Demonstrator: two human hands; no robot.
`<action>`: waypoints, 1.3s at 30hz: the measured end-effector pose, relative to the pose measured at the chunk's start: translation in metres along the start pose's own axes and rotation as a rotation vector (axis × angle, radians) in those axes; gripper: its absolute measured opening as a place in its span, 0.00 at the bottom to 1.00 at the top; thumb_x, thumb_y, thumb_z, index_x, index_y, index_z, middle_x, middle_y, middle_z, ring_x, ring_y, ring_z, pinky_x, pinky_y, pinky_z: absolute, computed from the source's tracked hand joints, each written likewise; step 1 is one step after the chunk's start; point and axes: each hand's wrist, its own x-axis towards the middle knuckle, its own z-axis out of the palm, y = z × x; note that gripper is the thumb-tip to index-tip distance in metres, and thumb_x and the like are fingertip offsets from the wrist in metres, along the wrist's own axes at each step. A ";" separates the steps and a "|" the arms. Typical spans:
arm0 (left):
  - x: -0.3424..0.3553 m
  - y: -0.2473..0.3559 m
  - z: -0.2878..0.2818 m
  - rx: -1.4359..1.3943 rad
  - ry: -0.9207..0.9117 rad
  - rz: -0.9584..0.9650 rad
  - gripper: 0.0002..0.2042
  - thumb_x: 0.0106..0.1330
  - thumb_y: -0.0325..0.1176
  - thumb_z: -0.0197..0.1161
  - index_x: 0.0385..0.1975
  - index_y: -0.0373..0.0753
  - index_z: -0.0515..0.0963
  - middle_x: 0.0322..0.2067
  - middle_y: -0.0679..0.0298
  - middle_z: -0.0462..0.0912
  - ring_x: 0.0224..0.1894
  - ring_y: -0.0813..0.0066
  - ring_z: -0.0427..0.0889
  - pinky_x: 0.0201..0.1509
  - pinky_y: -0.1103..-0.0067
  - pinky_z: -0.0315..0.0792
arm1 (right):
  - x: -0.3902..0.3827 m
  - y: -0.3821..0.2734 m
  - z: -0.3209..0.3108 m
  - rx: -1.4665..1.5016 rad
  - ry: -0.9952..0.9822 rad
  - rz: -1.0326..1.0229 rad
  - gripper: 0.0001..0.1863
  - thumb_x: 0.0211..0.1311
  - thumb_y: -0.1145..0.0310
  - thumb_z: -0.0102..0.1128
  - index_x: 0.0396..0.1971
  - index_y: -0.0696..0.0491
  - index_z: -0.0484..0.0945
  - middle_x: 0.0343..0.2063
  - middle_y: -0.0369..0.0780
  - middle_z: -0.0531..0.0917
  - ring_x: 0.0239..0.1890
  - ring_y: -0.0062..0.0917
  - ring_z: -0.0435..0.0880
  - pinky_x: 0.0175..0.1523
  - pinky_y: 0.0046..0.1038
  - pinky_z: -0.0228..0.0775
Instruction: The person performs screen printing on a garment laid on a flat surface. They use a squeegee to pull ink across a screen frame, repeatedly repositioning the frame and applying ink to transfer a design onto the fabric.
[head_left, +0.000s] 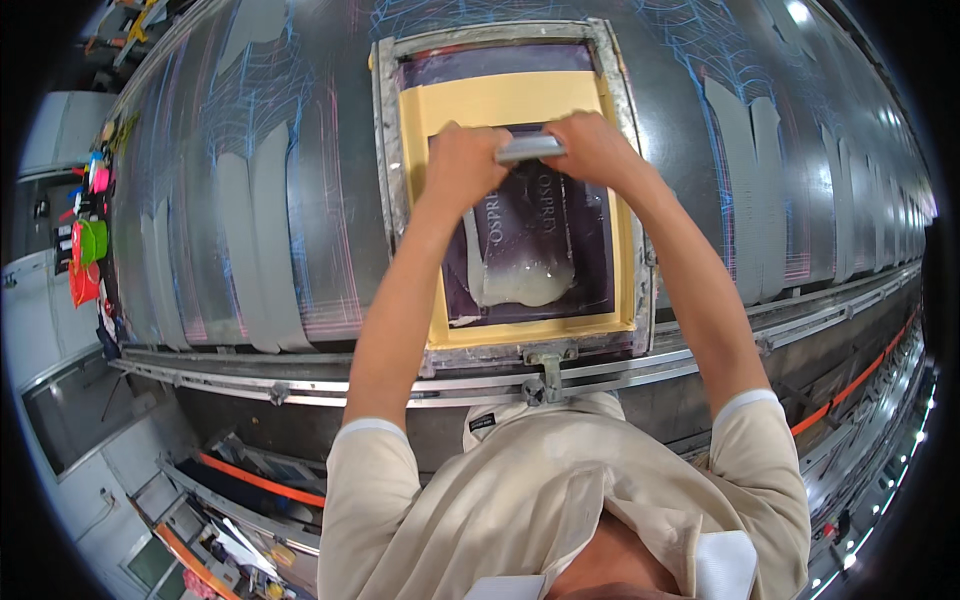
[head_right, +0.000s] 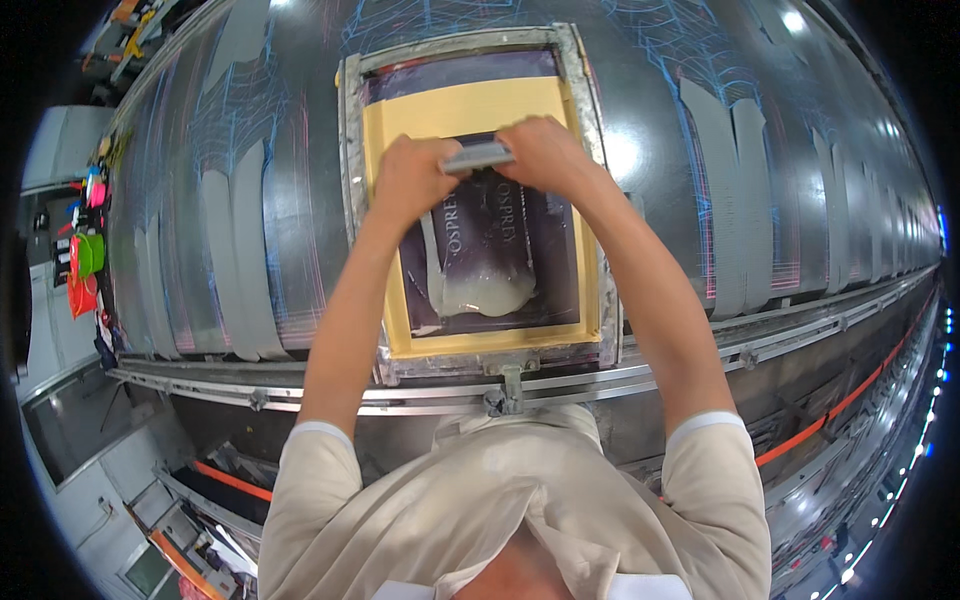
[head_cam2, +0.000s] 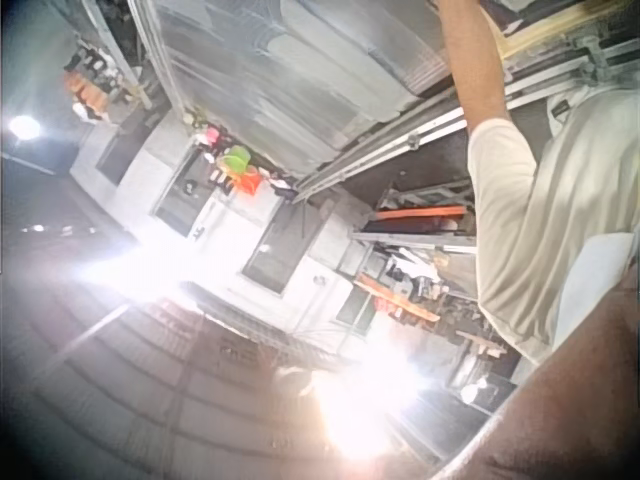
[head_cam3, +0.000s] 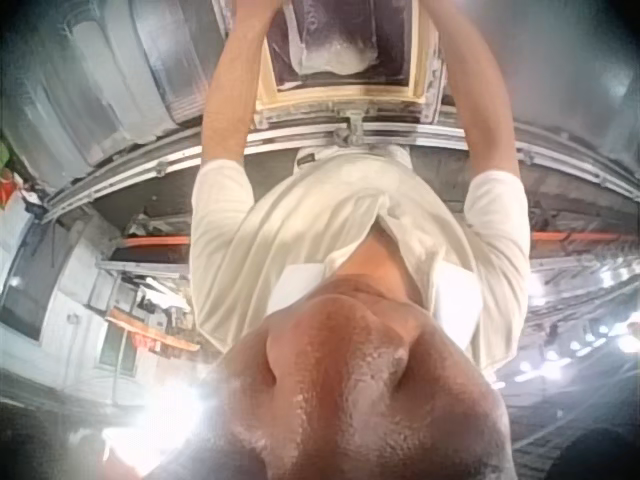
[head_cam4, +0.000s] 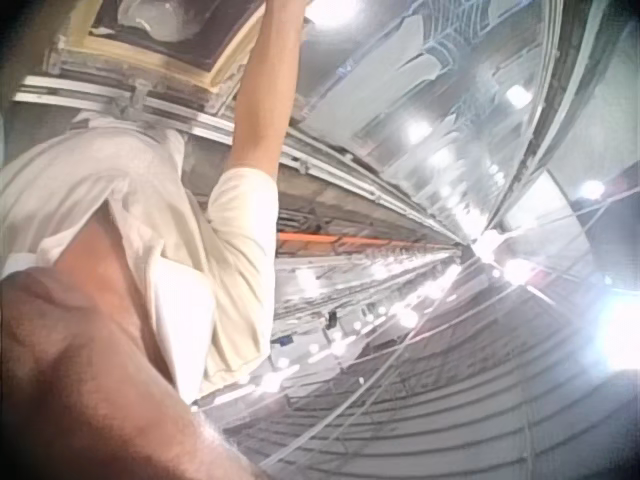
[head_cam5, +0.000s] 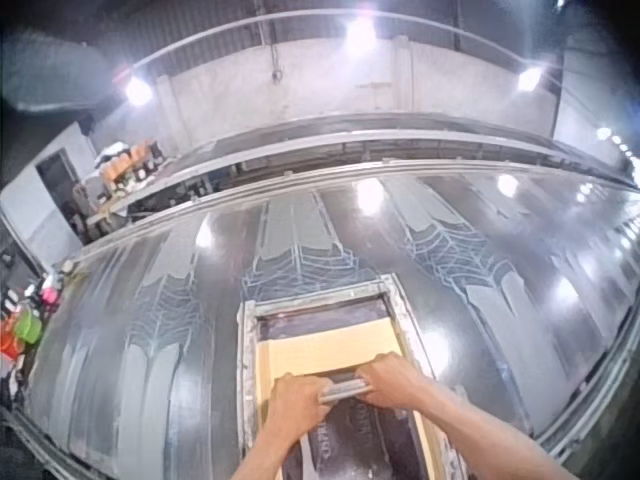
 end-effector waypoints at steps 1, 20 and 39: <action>-0.018 0.010 0.003 -0.005 0.016 0.017 0.07 0.53 0.36 0.71 0.29 0.46 0.82 0.28 0.63 0.84 0.31 0.56 0.81 0.39 0.65 0.70 | -0.018 -0.005 0.008 -0.020 -0.043 -0.011 0.10 0.50 0.65 0.69 0.30 0.54 0.82 0.28 0.48 0.85 0.35 0.46 0.85 0.44 0.44 0.76; -0.166 0.113 0.010 0.045 0.047 -0.080 0.17 0.44 0.24 0.70 0.37 0.45 0.84 0.36 0.69 0.82 0.46 0.66 0.80 0.54 0.69 0.68 | -0.166 0.088 0.042 0.428 0.538 0.776 0.18 0.75 0.57 0.56 0.45 0.59 0.82 0.31 0.40 0.84 0.30 0.25 0.78 0.38 0.31 0.69; -0.197 0.169 0.012 0.252 0.123 -0.003 0.19 0.41 0.25 0.71 0.38 0.43 0.83 0.39 0.69 0.86 0.41 0.66 0.83 0.47 0.68 0.70 | -0.184 0.069 0.058 0.897 0.643 0.622 0.16 0.71 0.58 0.60 0.33 0.58 0.80 0.23 0.37 0.78 0.27 0.21 0.74 0.35 0.29 0.66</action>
